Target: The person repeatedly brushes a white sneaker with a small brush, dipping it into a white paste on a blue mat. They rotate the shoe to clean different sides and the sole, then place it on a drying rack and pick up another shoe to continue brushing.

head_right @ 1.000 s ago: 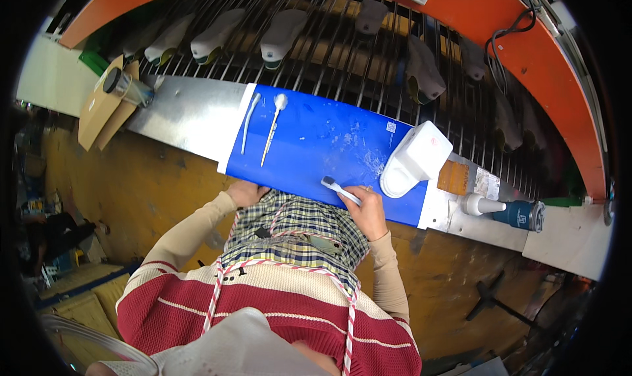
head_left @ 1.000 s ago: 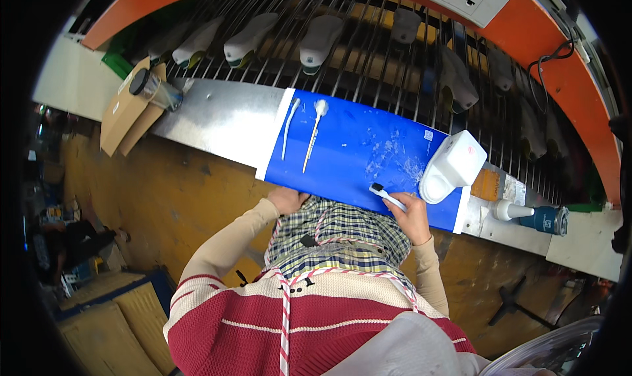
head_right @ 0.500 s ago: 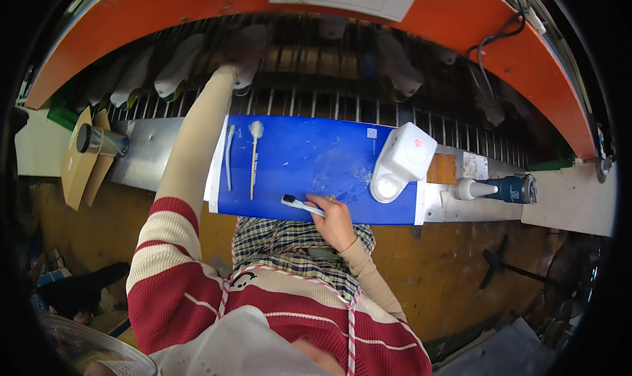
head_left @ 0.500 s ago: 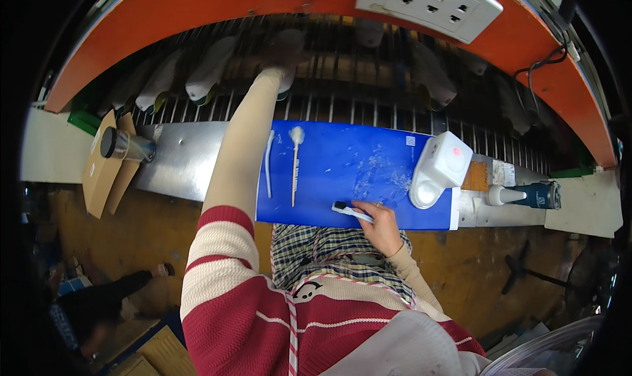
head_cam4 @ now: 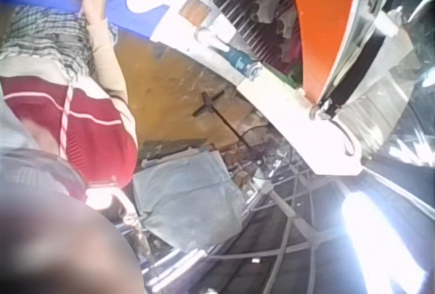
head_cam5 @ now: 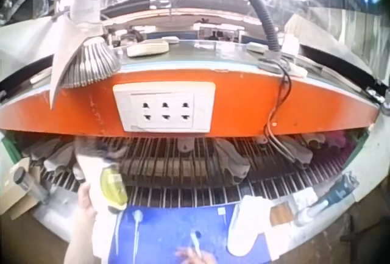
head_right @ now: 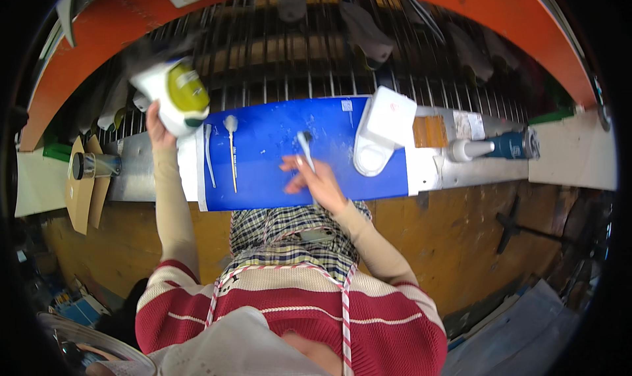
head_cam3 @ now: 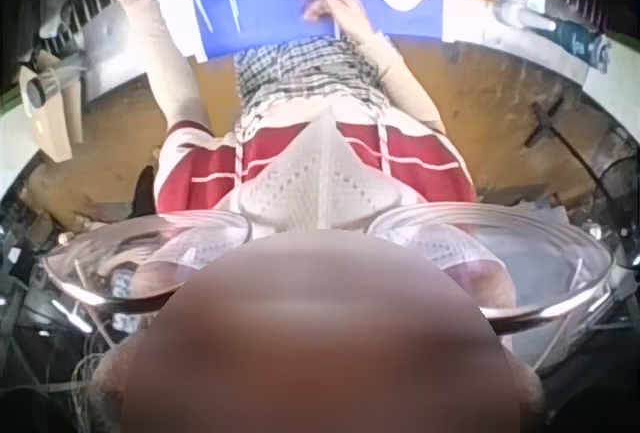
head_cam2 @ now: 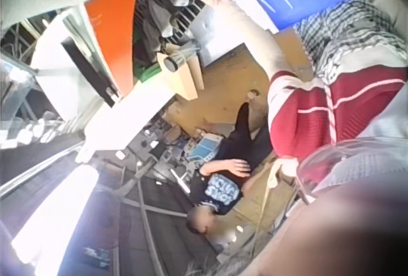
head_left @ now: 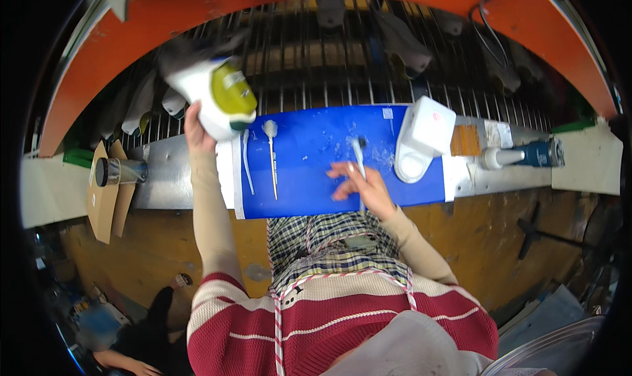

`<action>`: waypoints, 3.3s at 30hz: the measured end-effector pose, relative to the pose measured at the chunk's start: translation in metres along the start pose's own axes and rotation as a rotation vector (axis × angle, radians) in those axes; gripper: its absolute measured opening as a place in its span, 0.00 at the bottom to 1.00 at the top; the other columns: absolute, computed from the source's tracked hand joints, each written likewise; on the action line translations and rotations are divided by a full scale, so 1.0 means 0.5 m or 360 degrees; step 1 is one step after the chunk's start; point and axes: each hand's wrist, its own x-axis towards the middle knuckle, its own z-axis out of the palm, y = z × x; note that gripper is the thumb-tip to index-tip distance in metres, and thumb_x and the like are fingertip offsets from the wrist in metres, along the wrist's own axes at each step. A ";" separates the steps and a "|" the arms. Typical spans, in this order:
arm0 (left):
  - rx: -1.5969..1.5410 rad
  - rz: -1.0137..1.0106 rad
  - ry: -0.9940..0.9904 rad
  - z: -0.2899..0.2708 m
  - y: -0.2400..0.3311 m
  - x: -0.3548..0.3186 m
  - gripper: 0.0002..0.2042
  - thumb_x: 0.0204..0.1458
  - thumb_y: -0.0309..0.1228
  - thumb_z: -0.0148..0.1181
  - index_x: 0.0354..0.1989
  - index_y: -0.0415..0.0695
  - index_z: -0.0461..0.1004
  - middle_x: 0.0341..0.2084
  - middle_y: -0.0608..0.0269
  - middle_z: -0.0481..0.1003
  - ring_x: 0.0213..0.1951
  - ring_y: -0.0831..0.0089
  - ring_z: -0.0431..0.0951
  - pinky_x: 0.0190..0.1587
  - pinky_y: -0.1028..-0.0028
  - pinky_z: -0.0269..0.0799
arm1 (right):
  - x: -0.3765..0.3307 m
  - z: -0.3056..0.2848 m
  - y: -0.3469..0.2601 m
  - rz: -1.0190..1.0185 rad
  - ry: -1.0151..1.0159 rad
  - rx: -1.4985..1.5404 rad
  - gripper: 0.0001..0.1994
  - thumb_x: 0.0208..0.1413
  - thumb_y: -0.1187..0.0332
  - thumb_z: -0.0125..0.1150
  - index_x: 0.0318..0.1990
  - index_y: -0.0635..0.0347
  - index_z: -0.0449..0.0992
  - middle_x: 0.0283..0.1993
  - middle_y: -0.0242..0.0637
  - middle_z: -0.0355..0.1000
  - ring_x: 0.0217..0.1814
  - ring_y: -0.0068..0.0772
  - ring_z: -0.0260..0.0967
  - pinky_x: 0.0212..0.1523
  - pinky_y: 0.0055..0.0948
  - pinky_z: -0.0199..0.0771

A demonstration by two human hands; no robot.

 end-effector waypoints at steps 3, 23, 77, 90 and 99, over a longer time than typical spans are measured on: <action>-0.0634 -0.0070 -0.0903 0.096 -0.030 -0.151 0.42 0.55 0.52 0.62 0.72 0.47 0.49 0.65 0.44 0.60 0.64 0.42 0.63 0.65 0.31 0.51 | 0.047 0.048 -0.001 -0.0047 -0.0272 0.0628 0.25 0.71 0.55 0.42 0.68 0.60 0.61 0.66 0.47 0.64 0.59 0.42 0.71 0.49 0.38 0.80; -0.0040 -0.0309 -0.0347 0.084 -0.096 -0.384 0.38 0.48 0.49 0.68 0.68 0.51 0.61 0.64 0.52 0.64 0.64 0.51 0.65 0.70 0.46 0.56 | -0.060 0.061 -0.184 -0.1341 0.0043 -0.0026 0.25 0.73 0.58 0.33 0.61 0.73 0.65 0.60 0.53 0.70 0.64 0.43 0.68 0.66 0.40 0.66; 0.1281 0.1115 -0.0870 0.275 -0.173 -0.240 0.23 0.52 0.30 0.64 0.57 0.48 0.69 0.62 0.47 0.67 0.64 0.45 0.66 0.64 0.52 0.67 | -0.194 -0.238 0.034 0.0221 0.1097 0.0525 0.10 0.61 0.68 0.59 0.39 0.69 0.80 0.29 0.34 0.75 0.17 0.18 0.56 0.17 0.22 0.51; 0.1677 0.1824 -0.0872 0.325 -0.115 -0.240 0.21 0.48 0.30 0.69 0.51 0.58 0.74 0.62 0.55 0.68 0.64 0.45 0.65 0.65 0.55 0.68 | -0.037 0.005 -0.261 -0.1386 0.0749 -0.0246 0.09 0.53 0.81 0.67 0.42 0.69 0.80 0.47 0.35 0.65 0.42 0.21 0.68 0.44 0.20 0.72; 0.1837 0.1877 -0.0866 0.330 -0.068 -0.261 0.21 0.41 0.31 0.73 0.46 0.63 0.77 0.61 0.65 0.69 0.63 0.46 0.67 0.63 0.56 0.72 | -0.029 0.031 -0.314 -0.1751 0.1027 -0.1004 0.09 0.49 0.80 0.70 0.40 0.65 0.83 0.42 0.34 0.66 0.37 0.23 0.70 0.34 0.20 0.71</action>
